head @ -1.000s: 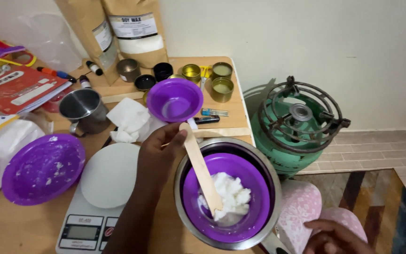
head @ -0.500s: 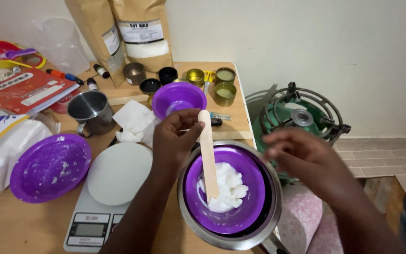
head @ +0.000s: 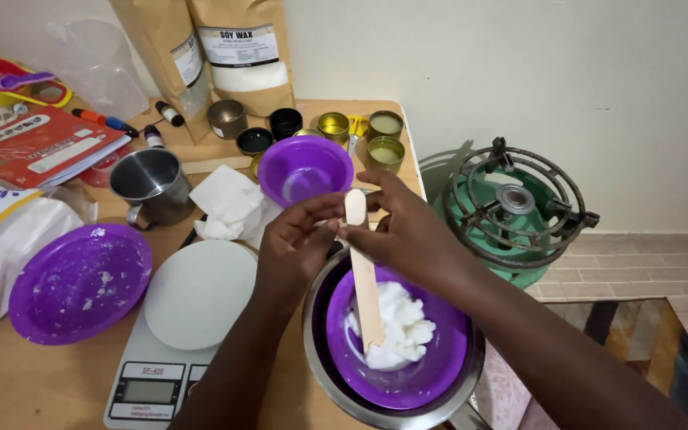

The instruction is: The person is mixing fragrance oil into melted wax using a stirring stick and preparing wax flakes in a bowl for candle making.

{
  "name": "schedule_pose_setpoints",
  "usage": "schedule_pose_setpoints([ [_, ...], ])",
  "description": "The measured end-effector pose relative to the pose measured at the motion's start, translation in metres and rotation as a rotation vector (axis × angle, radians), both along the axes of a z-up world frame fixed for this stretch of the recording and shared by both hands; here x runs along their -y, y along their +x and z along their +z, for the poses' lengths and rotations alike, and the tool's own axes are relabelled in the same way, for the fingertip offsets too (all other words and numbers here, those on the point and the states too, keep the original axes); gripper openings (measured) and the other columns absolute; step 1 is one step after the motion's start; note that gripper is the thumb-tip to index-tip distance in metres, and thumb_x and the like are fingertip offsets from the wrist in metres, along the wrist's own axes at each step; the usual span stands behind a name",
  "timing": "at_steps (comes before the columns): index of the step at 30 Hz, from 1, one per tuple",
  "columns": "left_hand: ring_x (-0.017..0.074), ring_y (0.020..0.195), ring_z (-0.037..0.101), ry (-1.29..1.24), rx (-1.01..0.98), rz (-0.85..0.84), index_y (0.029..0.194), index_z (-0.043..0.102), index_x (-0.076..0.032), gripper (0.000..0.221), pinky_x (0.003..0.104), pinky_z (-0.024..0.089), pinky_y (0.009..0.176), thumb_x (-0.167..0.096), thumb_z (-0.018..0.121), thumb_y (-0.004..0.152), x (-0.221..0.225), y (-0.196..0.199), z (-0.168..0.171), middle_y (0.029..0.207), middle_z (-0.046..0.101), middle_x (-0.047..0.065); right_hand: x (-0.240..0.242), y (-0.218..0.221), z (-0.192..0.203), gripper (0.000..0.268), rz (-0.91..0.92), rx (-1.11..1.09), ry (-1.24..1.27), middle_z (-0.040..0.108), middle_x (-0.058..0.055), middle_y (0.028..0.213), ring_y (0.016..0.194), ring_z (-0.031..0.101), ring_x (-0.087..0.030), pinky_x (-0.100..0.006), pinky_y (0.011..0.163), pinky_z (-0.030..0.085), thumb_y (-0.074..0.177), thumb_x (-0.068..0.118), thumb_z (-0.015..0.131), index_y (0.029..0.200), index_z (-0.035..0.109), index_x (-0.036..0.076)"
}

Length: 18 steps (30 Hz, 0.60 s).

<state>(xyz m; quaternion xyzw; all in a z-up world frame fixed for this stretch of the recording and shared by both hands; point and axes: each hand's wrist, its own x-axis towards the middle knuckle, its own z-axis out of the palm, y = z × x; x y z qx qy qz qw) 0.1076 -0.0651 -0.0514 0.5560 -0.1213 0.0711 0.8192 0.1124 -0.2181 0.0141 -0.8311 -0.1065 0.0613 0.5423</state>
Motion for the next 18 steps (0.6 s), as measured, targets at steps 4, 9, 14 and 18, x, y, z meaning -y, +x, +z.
schedule_pose_setpoints([
  [4, 0.0124, 0.078, 0.064, -0.027, 0.004, 0.016, 0.114, 0.064, 0.001, 0.030, 0.024, 0.053, 0.069, 0.000, 0.061, 0.085, 0.000, 0.000, 0.000, 0.095, 0.069, 0.015, 0.007, 0.001, -0.002, 0.064, -0.058, 0.018, -0.046, 0.066, -0.017, 0.094, 0.055, 0.064, -0.019, -0.027, 0.043, 0.051, 0.074, 0.018, 0.074, 0.131, 0.046, 0.004],
  [9, 0.0059, 0.069, 0.061, 0.021, 0.014, 0.024, 0.112, 0.066, -0.001, 0.029, 0.019, 0.052, 0.063, 0.003, 0.061, 0.084, 0.001, -0.002, 0.004, 0.092, 0.070, 0.011, 0.011, 0.008, -0.014, 0.056, -0.053, 0.051, 0.065, 0.061, -0.017, 0.087, 0.056, 0.061, -0.018, -0.024, 0.041, 0.049, 0.077, 0.007, 0.070, 0.128, 0.047, -0.001],
  [14, 0.0055, 0.065, 0.058, 0.085, -0.036, 0.031, 0.108, 0.068, -0.003, 0.025, 0.020, 0.052, 0.061, -0.002, 0.064, 0.083, -0.001, -0.003, 0.006, 0.090, 0.068, 0.010, 0.016, 0.011, -0.012, 0.052, -0.061, 0.034, 0.133, 0.060, -0.016, 0.080, 0.057, 0.063, -0.018, -0.023, 0.041, 0.049, 0.076, 0.004, 0.069, 0.124, 0.050, -0.004],
  [18, 0.0169, 0.082, 0.065, 0.549, -0.036, 0.111, 0.098, 0.072, -0.012, 0.022, 0.028, 0.048, 0.081, -0.015, 0.072, 0.075, -0.004, -0.003, 0.008, 0.090, 0.068, 0.008, 0.022, 0.013, -0.013, 0.043, -0.091, 0.039, 0.141, 0.060, -0.016, 0.078, 0.059, 0.064, -0.019, -0.024, 0.043, 0.050, 0.077, 0.000, 0.066, 0.118, 0.056, -0.008],
])
